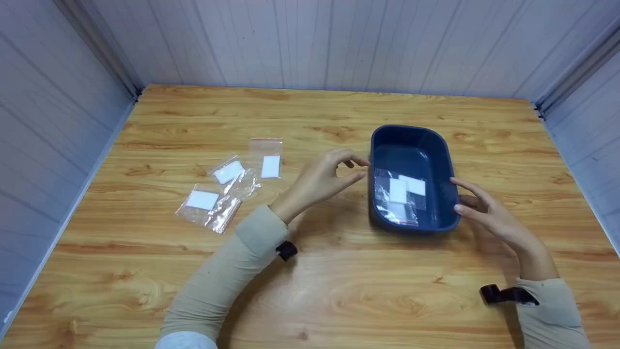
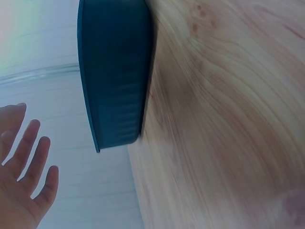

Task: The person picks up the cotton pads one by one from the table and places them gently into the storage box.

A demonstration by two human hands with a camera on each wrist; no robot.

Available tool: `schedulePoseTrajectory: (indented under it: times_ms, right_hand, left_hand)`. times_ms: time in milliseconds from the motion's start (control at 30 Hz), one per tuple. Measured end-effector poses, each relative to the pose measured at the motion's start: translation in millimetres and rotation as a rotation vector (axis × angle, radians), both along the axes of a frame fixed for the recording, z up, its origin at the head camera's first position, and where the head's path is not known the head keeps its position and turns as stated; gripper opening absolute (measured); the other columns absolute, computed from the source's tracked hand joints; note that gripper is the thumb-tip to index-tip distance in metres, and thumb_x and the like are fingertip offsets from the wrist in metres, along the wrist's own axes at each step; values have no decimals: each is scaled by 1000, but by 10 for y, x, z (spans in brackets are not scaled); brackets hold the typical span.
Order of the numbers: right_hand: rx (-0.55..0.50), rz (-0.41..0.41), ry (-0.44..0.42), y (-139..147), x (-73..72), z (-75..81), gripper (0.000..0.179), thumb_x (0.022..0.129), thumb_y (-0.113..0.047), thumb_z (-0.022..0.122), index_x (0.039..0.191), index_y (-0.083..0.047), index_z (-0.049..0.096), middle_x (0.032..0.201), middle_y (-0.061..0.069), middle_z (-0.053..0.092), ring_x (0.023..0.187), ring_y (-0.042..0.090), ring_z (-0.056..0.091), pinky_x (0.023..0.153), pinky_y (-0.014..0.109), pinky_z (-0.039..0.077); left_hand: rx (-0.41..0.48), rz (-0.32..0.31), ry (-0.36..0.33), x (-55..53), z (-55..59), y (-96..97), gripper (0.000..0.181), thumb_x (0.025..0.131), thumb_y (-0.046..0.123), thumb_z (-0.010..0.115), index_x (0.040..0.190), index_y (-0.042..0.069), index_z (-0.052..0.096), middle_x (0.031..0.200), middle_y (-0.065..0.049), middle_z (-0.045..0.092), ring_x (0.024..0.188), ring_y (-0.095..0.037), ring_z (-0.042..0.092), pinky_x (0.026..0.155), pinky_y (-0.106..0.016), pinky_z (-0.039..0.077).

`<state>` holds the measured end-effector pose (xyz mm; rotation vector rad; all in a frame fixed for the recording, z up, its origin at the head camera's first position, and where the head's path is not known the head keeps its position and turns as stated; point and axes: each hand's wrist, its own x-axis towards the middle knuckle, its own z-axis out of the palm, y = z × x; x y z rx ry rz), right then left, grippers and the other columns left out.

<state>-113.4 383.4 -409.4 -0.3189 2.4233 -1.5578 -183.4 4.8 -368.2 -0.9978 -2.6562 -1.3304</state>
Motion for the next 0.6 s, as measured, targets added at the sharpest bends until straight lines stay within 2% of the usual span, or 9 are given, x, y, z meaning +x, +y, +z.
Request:
schedulePoseTrajectory:
  times_ms: [100,300,467,600]
  right_hand:
    - [0,3,-15,-7,0,1,58,104,-12,53,157,-15,28,148,32,35,118,1,53,91,17,46]
    - [36,5,-20,-13,-8,4,59,104,-14,53,157,-15,27,151,30,33,117,-2,51,90,15,45]
    - [45,-6,-29,-4,-8,5,59,104,-17,53,157,-17,27,152,29,31,118,-2,50,91,14,44]
    - [49,-14,-36,-3,0,7,60,104,-18,53,158,-18,27,153,28,30,118,-2,49,91,14,44]
  left_hand:
    - [-20,37,-16,1,-10,-72,23,96,27,68,116,18,71,116,7,69,106,-11,60,88,-34,49]
    - [-22,71,-60,-2,-20,-226,24,96,28,68,117,18,70,118,7,67,106,-11,59,86,-31,49]
    - [-1,88,-101,-35,-13,-345,25,95,28,69,119,19,70,120,7,65,107,-12,58,89,-36,49]
    - [-5,88,-121,-51,-2,-440,25,96,28,68,120,21,70,120,8,65,108,-11,58,90,-36,48]
